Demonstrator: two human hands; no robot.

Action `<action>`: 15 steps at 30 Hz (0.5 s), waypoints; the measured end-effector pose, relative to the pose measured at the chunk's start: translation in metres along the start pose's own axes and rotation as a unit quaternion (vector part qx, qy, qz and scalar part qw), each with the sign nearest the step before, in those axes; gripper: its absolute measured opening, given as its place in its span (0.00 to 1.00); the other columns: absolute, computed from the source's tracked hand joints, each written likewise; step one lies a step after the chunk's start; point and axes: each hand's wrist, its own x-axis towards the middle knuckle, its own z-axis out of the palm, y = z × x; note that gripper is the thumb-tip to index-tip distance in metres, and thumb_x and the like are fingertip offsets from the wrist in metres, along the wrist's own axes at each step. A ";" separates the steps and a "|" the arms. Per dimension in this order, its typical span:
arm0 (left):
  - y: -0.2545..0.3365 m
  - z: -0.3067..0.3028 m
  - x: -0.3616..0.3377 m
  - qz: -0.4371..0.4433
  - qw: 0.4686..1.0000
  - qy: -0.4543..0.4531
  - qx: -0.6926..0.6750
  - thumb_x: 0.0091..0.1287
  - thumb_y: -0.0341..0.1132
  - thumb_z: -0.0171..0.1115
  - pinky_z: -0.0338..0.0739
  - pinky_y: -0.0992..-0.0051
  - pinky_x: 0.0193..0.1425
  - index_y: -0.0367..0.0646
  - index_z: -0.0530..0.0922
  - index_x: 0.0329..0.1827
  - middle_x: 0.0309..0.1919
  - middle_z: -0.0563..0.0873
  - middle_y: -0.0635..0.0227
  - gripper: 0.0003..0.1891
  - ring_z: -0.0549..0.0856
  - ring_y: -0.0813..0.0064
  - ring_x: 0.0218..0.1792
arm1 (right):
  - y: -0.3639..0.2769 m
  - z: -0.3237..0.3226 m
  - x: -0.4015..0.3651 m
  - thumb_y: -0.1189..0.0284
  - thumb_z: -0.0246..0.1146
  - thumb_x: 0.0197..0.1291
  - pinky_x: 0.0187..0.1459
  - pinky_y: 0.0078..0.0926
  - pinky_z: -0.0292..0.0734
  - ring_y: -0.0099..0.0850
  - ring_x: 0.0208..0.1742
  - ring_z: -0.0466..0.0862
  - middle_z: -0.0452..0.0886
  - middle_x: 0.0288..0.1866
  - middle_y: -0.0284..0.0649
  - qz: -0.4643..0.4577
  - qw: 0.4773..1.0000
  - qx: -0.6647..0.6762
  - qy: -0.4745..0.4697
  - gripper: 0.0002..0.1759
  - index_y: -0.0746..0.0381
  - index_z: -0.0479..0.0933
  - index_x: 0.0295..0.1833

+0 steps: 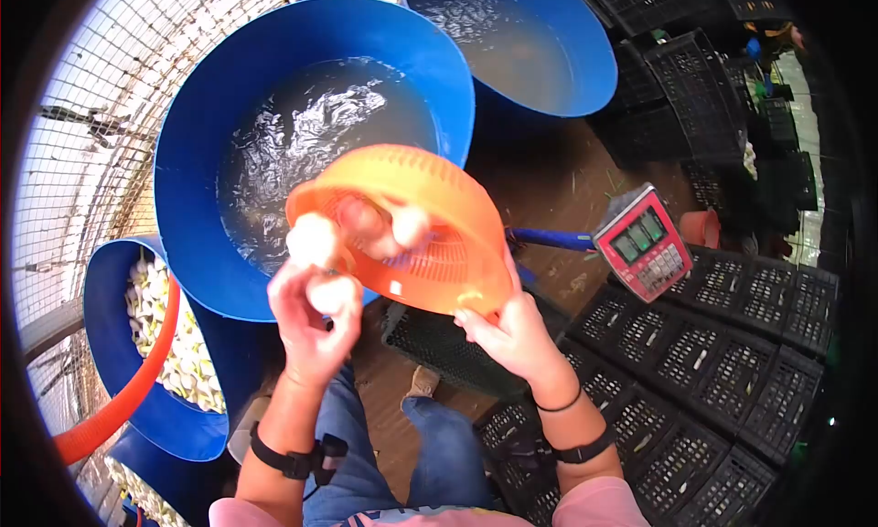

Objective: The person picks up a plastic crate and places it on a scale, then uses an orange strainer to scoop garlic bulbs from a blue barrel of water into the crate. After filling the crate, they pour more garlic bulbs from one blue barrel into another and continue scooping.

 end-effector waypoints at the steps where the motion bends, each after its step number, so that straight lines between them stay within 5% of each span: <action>1: 0.003 0.011 -0.022 0.004 0.998 -0.046 -0.051 0.51 0.20 0.65 0.73 0.73 0.50 0.42 0.60 0.57 0.51 0.67 0.60 0.31 0.75 0.71 0.47 | 0.001 -0.011 -0.028 0.76 0.61 0.55 0.36 0.27 0.80 0.33 0.33 0.84 0.81 0.38 0.47 -0.061 0.994 -0.080 0.050 0.48 0.60 0.37 0.75; 2: 0.011 0.025 -0.036 0.084 0.992 -0.061 0.070 0.50 0.23 0.66 0.73 0.69 0.50 0.43 0.60 0.55 0.49 0.68 0.60 0.31 0.76 0.69 0.44 | 0.003 -0.019 -0.055 0.77 0.62 0.54 0.39 0.28 0.80 0.35 0.37 0.85 0.82 0.42 0.49 -0.119 0.975 -0.160 0.096 0.49 0.61 0.39 0.74; 3: 0.009 0.035 -0.063 0.013 0.996 -0.087 0.025 0.50 0.25 0.68 0.72 0.67 0.54 0.40 0.64 0.55 0.49 0.73 0.58 0.30 0.78 0.66 0.45 | 0.005 -0.025 -0.082 0.79 0.63 0.51 0.42 0.29 0.80 0.40 0.42 0.85 0.82 0.43 0.50 -0.111 0.969 -0.196 0.105 0.49 0.64 0.40 0.74; 4: 0.038 0.047 -0.069 -0.084 0.982 -0.167 0.006 0.51 0.27 0.68 0.69 0.68 0.59 0.39 0.69 0.56 0.50 0.78 0.56 0.28 0.77 0.66 0.53 | 0.011 -0.030 -0.105 0.79 0.65 0.49 0.42 0.29 0.80 0.41 0.41 0.85 0.82 0.43 0.50 -0.137 0.960 -0.219 0.105 0.50 0.66 0.41 0.73; 5: 0.011 0.055 -0.108 -0.313 0.922 -0.179 -0.138 0.51 0.28 0.68 0.67 0.68 0.62 0.38 0.72 0.58 0.52 0.80 0.56 0.28 0.75 0.66 0.59 | 0.026 -0.034 -0.124 0.79 0.65 0.47 0.40 0.31 0.81 0.41 0.40 0.85 0.82 0.42 0.49 -0.152 0.943 -0.269 0.124 0.50 0.67 0.43 0.73; 6: 0.016 0.065 -0.116 -0.272 0.922 -0.247 -0.121 0.52 0.30 0.67 0.64 0.64 0.66 0.37 0.71 0.59 0.56 0.77 0.55 0.29 0.74 0.59 0.60 | 0.053 -0.038 -0.146 0.80 0.66 0.44 0.38 0.36 0.79 0.43 0.34 0.83 0.81 0.39 0.48 -0.143 0.940 -0.278 0.136 0.50 0.67 0.45 0.72; 7: 0.013 0.073 -0.122 -0.073 0.945 -0.317 0.024 0.51 0.33 0.67 0.61 0.60 0.68 0.38 0.72 0.58 0.59 0.74 0.53 0.29 0.68 0.52 0.64 | 0.076 -0.045 -0.162 0.81 0.65 0.44 0.37 0.38 0.77 0.45 0.33 0.81 0.80 0.38 0.47 -0.151 0.912 -0.352 0.148 0.49 0.67 0.46 0.72; 9: -0.015 0.088 -0.141 -0.083 0.910 -0.405 0.028 0.52 0.37 0.67 0.58 0.58 0.69 0.40 0.71 0.58 0.63 0.67 0.48 0.29 0.60 0.47 0.68 | 0.108 -0.061 -0.178 0.82 0.63 0.44 0.38 0.43 0.72 0.48 0.32 0.77 0.78 0.39 0.47 -0.149 0.863 -0.455 0.160 0.48 0.67 0.48 0.71; 11: -0.023 0.093 -0.147 -0.107 0.905 -0.391 0.124 0.53 0.39 0.68 0.60 0.57 0.69 0.42 0.71 0.58 0.65 0.63 0.44 0.29 0.58 0.43 0.68 | 0.125 -0.067 -0.179 0.82 0.62 0.45 0.41 0.43 0.72 0.48 0.36 0.78 0.78 0.42 0.49 -0.064 0.845 -0.501 0.179 0.46 0.67 0.48 0.71; 15: -0.019 0.061 -0.110 -0.101 0.914 -0.357 0.163 0.52 0.36 0.68 0.62 0.59 0.67 0.43 0.73 0.56 0.64 0.66 0.48 0.26 0.66 0.48 0.64 | 0.103 -0.063 -0.136 0.85 0.58 0.49 0.49 0.39 0.74 0.50 0.47 0.79 0.76 0.53 0.53 -0.089 0.891 -0.369 0.249 0.47 0.68 0.41 0.73</action>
